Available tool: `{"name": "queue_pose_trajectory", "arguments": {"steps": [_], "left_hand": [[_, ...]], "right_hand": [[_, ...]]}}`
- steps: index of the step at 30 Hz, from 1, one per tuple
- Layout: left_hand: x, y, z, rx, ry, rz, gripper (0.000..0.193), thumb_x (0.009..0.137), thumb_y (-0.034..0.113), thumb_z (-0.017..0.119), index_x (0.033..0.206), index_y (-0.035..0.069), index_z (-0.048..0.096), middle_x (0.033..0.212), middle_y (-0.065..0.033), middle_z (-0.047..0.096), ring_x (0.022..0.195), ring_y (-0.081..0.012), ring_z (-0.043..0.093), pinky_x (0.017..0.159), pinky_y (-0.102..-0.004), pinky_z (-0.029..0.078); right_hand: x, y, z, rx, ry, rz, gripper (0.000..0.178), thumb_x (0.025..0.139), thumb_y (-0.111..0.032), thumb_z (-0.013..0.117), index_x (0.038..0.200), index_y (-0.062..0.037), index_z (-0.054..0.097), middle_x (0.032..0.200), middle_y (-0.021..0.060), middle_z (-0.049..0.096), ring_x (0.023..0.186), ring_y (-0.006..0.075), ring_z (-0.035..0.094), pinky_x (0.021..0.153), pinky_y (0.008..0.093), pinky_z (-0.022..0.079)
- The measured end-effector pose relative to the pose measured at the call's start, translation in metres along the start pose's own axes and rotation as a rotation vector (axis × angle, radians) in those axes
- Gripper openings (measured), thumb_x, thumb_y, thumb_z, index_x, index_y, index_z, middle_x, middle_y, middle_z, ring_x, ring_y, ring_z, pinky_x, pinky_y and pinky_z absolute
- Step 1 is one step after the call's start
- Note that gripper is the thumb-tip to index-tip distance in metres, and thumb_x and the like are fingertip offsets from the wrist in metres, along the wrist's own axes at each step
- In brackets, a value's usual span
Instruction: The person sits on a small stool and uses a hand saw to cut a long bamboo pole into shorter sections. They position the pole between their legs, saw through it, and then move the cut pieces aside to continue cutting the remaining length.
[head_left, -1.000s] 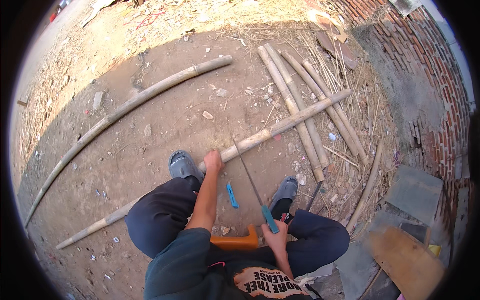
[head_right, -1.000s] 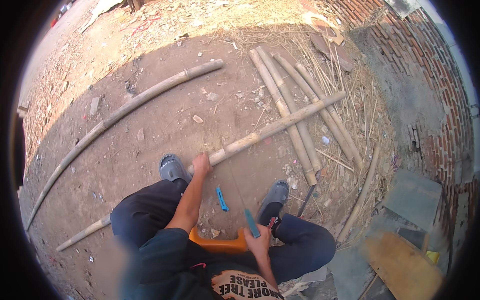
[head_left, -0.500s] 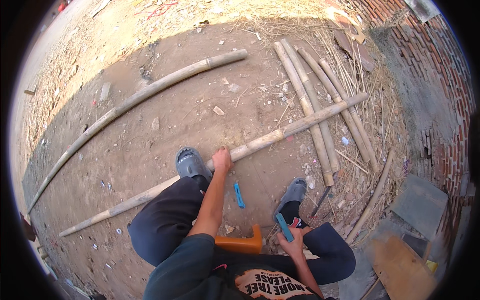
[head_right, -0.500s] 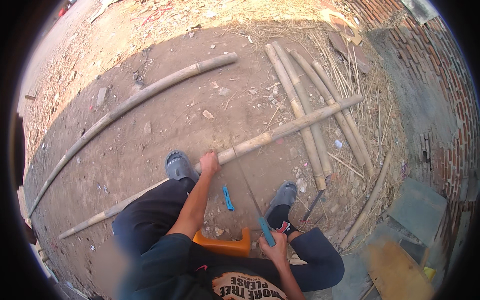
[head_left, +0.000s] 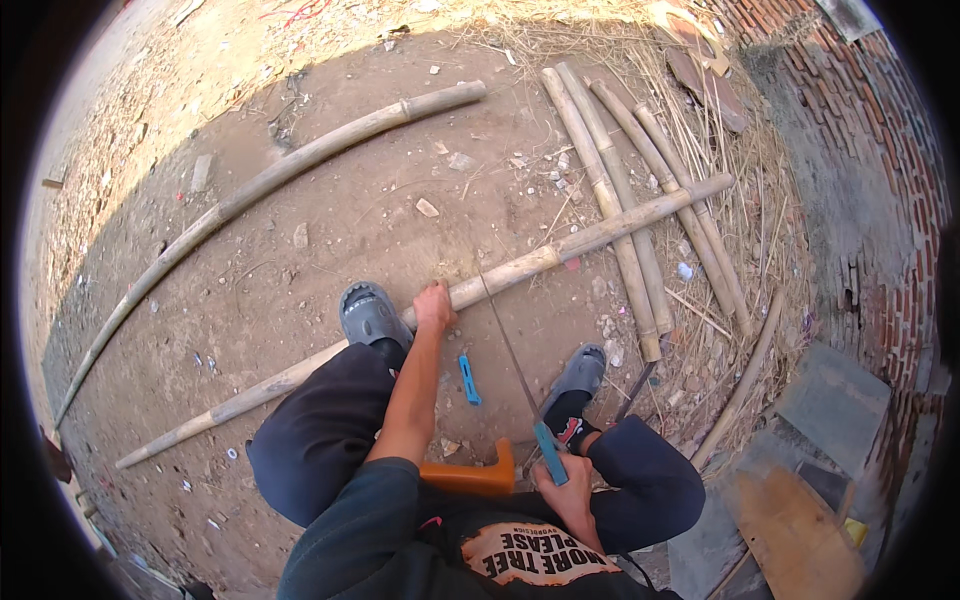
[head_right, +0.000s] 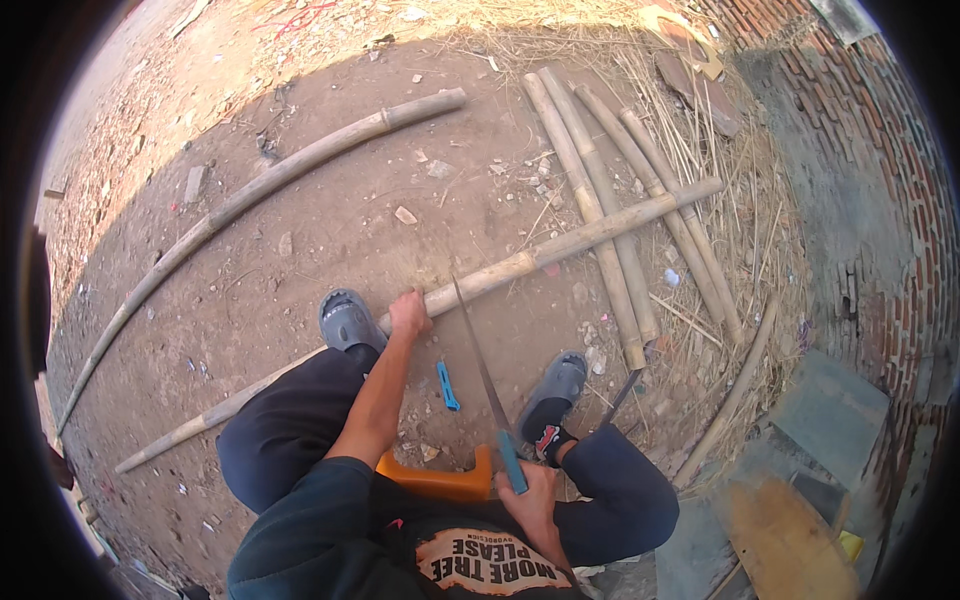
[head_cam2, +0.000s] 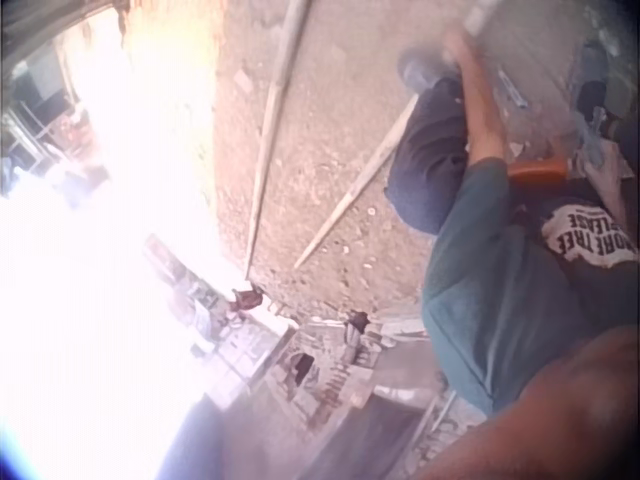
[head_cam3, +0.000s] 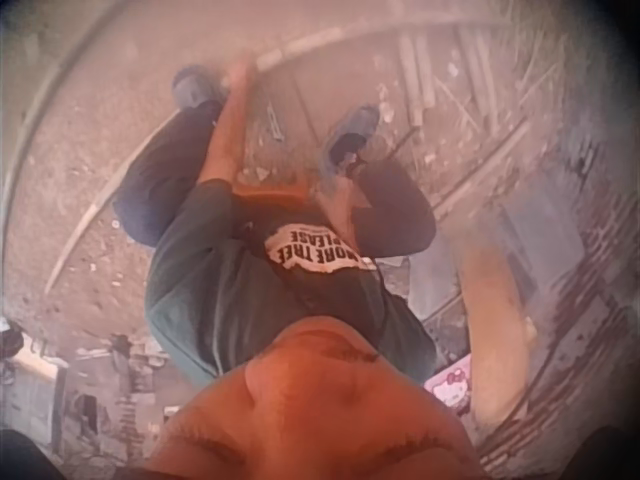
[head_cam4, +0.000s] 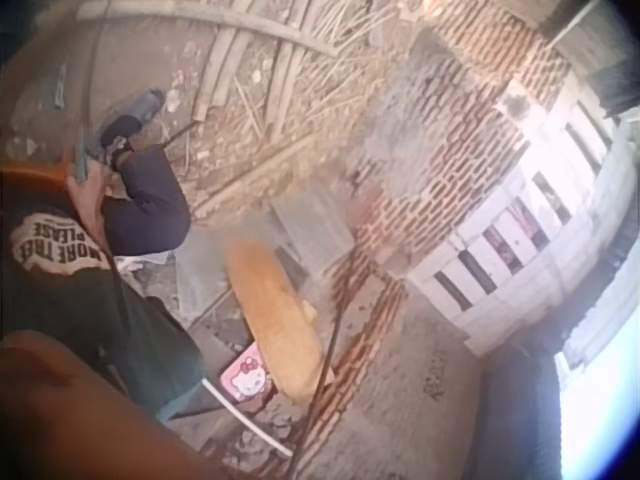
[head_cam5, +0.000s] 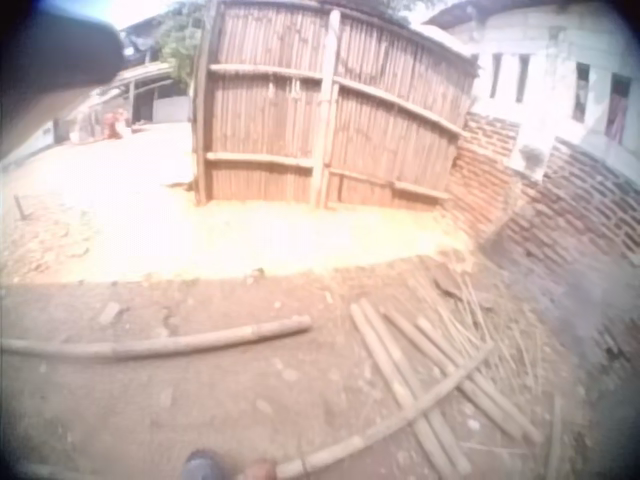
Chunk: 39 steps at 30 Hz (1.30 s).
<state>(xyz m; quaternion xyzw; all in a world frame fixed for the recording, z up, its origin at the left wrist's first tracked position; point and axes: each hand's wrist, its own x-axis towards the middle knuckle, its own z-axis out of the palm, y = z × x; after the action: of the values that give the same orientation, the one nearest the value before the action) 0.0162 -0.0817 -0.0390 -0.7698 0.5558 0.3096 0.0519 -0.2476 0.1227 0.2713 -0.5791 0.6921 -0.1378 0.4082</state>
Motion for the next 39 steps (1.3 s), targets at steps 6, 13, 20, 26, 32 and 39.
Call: {"name": "queue_pose_trajectory", "arguments": {"steps": [6,13,20,26,32,39], "left_hand": [[-0.005,0.005,-0.008,0.018,-0.001,0.000,0.054,0.067,0.014,0.083,0.117,0.010,0.062,0.122,-0.0121,0.066,0.117,-0.0311,0.065,0.093,-0.0435,0.058],[-0.004,0.003,-0.007,-0.009,0.014,0.045,0.052,0.067,0.011,0.081,0.116,0.008,0.063,0.119,-0.0138,0.067,0.114,-0.0327,0.066,0.092,-0.0436,0.058],[-0.004,-0.002,0.002,-0.038,0.072,0.065,0.050,0.066,0.009,0.081,0.113,0.007,0.063,0.117,-0.0150,0.067,0.111,-0.0350,0.067,0.089,-0.0453,0.059],[-0.006,-0.001,-0.002,-0.027,0.067,0.046,0.053,0.064,0.012,0.084,0.112,0.008,0.063,0.117,-0.0126,0.067,0.111,-0.0326,0.067,0.088,-0.0450,0.059],[-0.004,-0.012,0.011,-0.018,0.150,0.071,0.053,0.064,0.011,0.085,0.111,0.009,0.063,0.117,-0.0115,0.068,0.111,-0.0314,0.067,0.087,-0.0439,0.060],[-0.006,-0.002,0.009,-0.016,0.151,0.072,0.053,0.063,0.010,0.085,0.110,0.009,0.062,0.116,-0.0122,0.067,0.111,-0.0322,0.067,0.087,-0.0434,0.060]], "right_hand": [[-0.004,-0.012,0.027,-0.019,-0.088,0.060,0.014,0.078,-0.015,0.070,0.076,-0.0017,0.065,0.063,0.0190,0.061,0.063,0.0416,0.064,0.060,0.0451,0.049],[-0.005,-0.010,0.033,0.059,0.029,0.067,0.015,0.079,-0.015,0.071,0.078,-0.0010,0.068,0.057,0.0167,0.055,0.052,0.0347,0.058,0.056,0.0412,0.045],[-0.004,0.016,0.009,0.016,0.033,0.038,0.025,0.076,-0.008,0.069,0.061,0.0014,0.053,0.049,0.0091,0.046,0.046,0.0136,0.046,0.049,0.0358,0.038],[0.065,0.051,0.035,0.046,0.084,-0.031,0.028,0.075,-0.007,0.069,0.058,-0.0011,0.048,0.049,0.0023,0.042,0.047,0.0077,0.043,0.047,0.0317,0.034],[0.021,0.061,-0.001,0.023,-0.014,0.027,0.030,0.077,-0.015,0.071,0.060,-0.0017,0.050,0.051,0.0029,0.045,0.048,0.0085,0.044,0.049,0.0337,0.034],[0.098,0.084,0.058,0.123,0.083,-0.017,0.032,0.075,-0.014,0.071,0.057,-0.0011,0.048,0.049,0.0032,0.043,0.046,0.0109,0.043,0.048,0.0344,0.034]]}}
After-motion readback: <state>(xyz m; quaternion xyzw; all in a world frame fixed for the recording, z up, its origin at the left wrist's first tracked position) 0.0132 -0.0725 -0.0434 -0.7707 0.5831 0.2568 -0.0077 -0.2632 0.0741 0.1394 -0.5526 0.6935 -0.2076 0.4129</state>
